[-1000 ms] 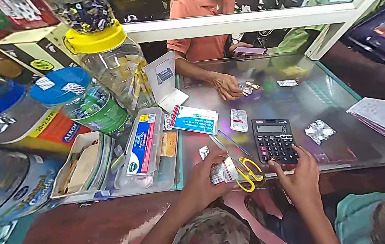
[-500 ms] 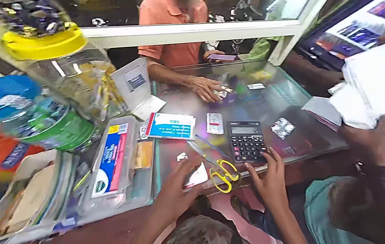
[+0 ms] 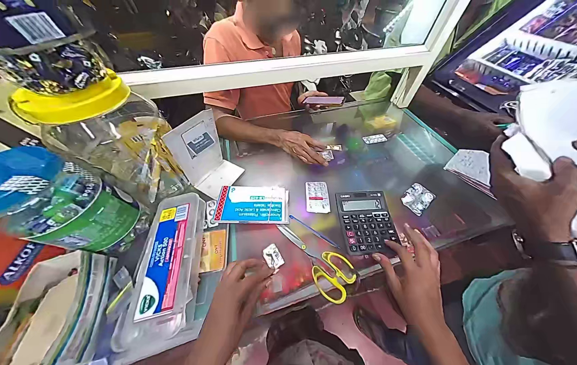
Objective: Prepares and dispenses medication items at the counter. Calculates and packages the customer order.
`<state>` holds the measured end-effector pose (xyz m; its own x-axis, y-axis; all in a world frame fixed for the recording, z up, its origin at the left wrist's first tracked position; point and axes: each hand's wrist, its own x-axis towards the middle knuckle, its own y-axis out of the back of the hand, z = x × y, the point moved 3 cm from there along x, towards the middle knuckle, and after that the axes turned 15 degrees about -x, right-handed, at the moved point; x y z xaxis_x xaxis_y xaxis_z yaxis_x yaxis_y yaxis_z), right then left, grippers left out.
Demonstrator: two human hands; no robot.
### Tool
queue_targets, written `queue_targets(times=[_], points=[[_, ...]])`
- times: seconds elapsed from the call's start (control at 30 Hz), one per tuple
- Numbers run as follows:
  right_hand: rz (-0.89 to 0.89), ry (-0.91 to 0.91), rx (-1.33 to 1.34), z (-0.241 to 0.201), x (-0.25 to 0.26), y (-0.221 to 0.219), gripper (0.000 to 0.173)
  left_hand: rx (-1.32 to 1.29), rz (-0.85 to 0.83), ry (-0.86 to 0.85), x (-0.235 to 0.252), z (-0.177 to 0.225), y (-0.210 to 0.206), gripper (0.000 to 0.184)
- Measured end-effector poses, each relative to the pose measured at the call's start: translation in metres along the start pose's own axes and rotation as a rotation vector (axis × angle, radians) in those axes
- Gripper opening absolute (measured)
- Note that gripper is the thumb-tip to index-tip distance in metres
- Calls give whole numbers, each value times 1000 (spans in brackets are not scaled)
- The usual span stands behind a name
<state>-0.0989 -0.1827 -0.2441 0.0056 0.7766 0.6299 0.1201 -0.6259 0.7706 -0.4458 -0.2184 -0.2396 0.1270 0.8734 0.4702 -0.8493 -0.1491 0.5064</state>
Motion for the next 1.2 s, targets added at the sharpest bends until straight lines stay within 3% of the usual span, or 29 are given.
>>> queue_targets(times=[0.13, 0.2, 0.37, 0.47, 0.57, 0.8, 0.9, 1.2], points=[[-43, 52, 90, -13, 56, 3, 59, 178, 0, -89, -4, -6, -3, 26], [-106, 105, 114, -19, 100, -9, 51, 194, -8, -92, -9, -7, -3, 26], [-418, 258, 96, -27, 215, -91, 25, 175, -61, -38, -22, -6, -2, 28], [-573, 382, 34, -31, 250, -131, 40, 139, -102, 13, -21, 2, 1, 27], [-687, 423, -67, -31, 259, -145, 53, 89, -106, 40, -21, 3, 3, 26], [-718, 274, -224, -14, 264, -158, 47, 20, -102, 55, -19, 3, 5, 24], [-736, 197, -178, -5, 260, -154, 53, -13, -137, 51, -14, 8, 3, 24], [-745, 220, 72, 1, 225, -96, 42, -96, -161, -38, 4, 26, -15, 28]])
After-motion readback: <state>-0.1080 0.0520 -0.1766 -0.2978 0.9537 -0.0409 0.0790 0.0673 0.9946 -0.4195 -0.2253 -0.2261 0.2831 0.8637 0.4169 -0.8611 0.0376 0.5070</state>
